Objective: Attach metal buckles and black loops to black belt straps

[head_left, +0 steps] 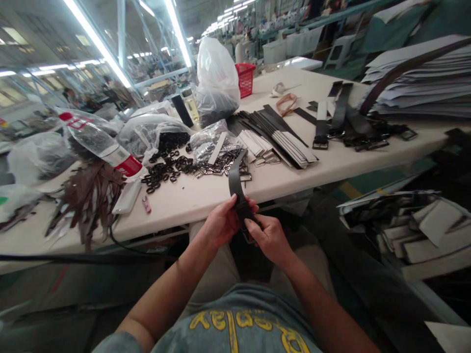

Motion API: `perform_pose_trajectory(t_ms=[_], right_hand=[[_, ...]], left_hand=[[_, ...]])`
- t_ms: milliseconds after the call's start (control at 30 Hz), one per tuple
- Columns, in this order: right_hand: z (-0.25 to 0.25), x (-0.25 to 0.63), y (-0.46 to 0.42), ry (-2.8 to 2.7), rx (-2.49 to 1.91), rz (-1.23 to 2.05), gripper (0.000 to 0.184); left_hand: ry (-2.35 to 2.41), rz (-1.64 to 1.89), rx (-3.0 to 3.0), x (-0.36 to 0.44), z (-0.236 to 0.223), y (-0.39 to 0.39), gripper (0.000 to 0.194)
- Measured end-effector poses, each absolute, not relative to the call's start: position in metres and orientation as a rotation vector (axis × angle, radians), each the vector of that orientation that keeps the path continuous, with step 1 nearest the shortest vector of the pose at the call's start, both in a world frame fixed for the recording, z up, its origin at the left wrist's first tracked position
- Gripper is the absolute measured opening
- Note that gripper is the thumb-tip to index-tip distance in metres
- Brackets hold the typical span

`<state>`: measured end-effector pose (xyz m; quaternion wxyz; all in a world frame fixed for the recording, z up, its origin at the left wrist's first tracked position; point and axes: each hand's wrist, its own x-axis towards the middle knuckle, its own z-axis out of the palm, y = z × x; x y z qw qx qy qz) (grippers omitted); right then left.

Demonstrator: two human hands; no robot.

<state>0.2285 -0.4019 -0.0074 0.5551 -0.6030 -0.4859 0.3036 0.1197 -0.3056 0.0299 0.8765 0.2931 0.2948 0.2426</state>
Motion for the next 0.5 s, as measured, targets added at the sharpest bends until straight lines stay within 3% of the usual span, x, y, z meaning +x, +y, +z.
perform_pose_trajectory(t_ms=[200, 500], right_hand=[[-0.005, 0.230, -0.399, -1.194, -1.520, 0.670, 0.039], [-0.012, 0.231, -0.394, -1.155, -1.534, 0.795, 0.035]], left_hand=[[0.615, 0.535, 0.656, 0.114, 0.028, -0.310, 0.014], [0.578, 0.651, 0.737, 0.114, 0.021, -0.320, 0.017]])
